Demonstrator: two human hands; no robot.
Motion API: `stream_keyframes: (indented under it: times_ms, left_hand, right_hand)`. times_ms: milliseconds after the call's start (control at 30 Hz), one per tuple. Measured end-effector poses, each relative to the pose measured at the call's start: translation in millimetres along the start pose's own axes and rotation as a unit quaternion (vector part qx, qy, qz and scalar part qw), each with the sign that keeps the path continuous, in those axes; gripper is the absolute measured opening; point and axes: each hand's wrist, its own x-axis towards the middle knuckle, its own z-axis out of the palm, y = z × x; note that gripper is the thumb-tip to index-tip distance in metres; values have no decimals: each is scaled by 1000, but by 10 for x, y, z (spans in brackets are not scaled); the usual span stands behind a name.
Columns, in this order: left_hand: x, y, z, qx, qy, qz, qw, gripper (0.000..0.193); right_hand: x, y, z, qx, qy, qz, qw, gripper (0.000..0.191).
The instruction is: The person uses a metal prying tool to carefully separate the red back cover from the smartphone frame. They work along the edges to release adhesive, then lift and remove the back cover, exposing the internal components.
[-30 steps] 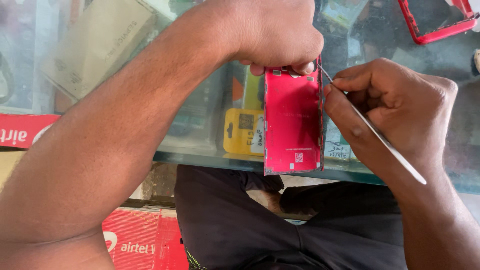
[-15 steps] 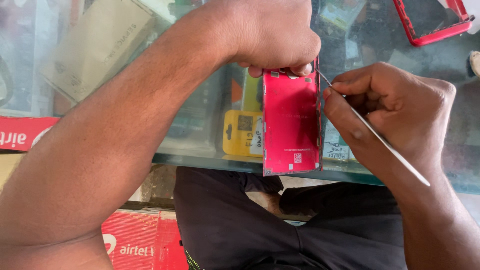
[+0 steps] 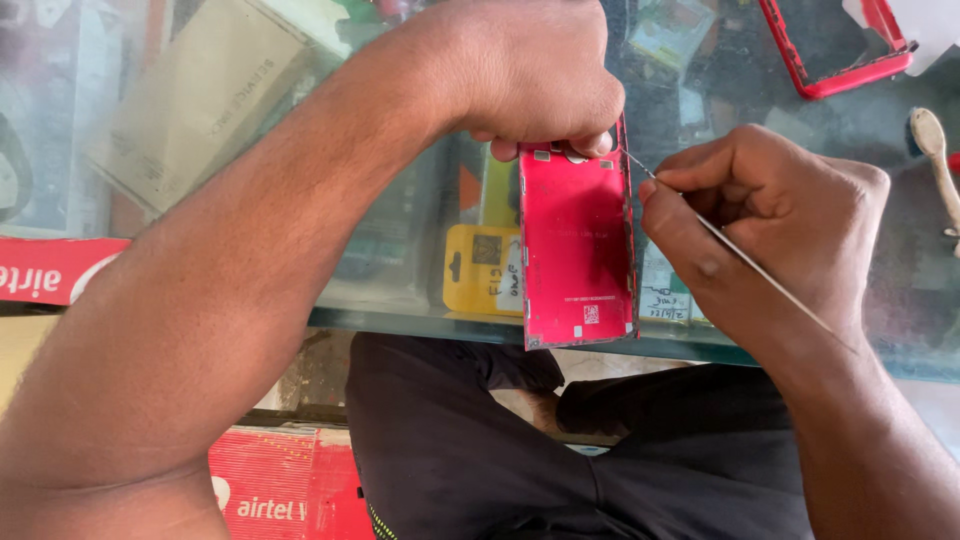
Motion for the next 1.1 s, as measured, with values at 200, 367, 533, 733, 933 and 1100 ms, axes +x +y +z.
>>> stream_keyframes:
  times_ms: [200, 367, 533, 733, 933, 1100]
  left_hand:
    - [13, 1, 11, -5, -2, -4, 1000, 27]
    - [2, 0, 28, 4, 13, -3, 1000, 28]
    - [-12, 15, 14, 9, 14, -6, 1000, 31]
    - [-41, 39, 8, 14, 8, -12, 1000, 32]
    - [-30, 41, -8, 33, -13, 1, 999, 32]
    - [-18, 27, 28, 19, 5, 12, 1000, 31]
  right_hand:
    - [10, 3, 0, 24, -13, 4, 1000, 8]
    - [37, 4, 0, -8, -23, -29, 999, 10]
    - [45, 22, 4, -12, -18, -18, 1000, 10]
    - [14, 40, -13, -34, -9, -21, 999, 9]
    - [19, 81, -17, -5, -22, -44, 999, 12]
    - [24, 84, -24, -18, -32, -51, 998, 14]
